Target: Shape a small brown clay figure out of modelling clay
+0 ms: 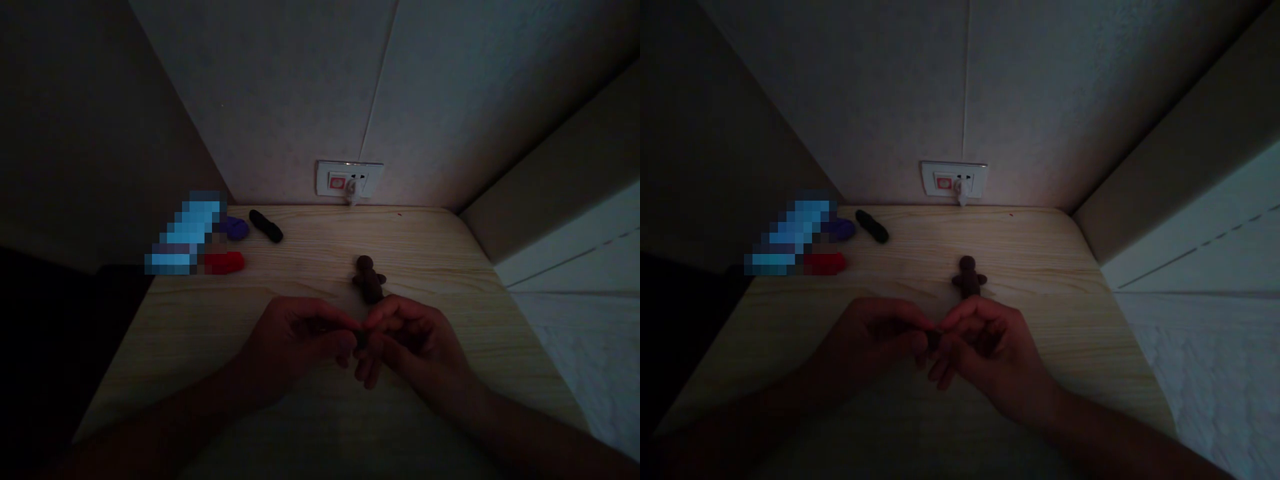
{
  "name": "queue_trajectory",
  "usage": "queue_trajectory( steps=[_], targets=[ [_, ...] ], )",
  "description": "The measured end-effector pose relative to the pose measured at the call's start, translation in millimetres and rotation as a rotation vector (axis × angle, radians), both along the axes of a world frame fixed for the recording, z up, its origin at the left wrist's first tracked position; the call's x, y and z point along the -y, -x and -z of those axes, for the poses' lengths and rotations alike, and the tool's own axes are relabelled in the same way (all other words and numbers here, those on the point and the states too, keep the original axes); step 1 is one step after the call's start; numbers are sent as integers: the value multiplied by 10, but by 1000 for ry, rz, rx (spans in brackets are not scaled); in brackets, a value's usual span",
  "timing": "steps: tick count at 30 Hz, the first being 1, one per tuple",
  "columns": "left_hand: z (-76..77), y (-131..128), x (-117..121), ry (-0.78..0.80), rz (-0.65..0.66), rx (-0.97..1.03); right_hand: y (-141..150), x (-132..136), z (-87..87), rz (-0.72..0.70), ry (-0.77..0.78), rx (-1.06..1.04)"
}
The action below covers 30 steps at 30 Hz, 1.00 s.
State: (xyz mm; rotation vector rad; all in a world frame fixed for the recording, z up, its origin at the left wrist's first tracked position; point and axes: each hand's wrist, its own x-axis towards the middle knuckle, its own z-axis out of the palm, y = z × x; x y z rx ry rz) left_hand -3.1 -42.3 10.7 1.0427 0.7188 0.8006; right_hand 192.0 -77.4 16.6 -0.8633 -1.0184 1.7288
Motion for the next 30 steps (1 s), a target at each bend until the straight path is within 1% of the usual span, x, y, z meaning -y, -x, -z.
queue_trajectory(
  steps=[6,10,13,16,23,28,30],
  targets=[
    [-51,10,37,-155,-113,-87,26,39,-19,106,-132,118],
    [-57,28,51,-331,-150,-119,27,50,-19,150,-156,171],
    [-52,45,47,-473,-191,-189,25,54,-16,173,-174,197],
    [-55,56,47,-574,-196,-238,25,63,-18,188,-208,227],
    [-86,58,49,-678,-191,-235,27,68,-25,193,-240,248],
    [-82,65,47,-627,-210,-245,25,62,-23,214,-288,280],
    [-83,64,43,-633,-216,-247,25,62,-20,228,-312,299]
  ],
)
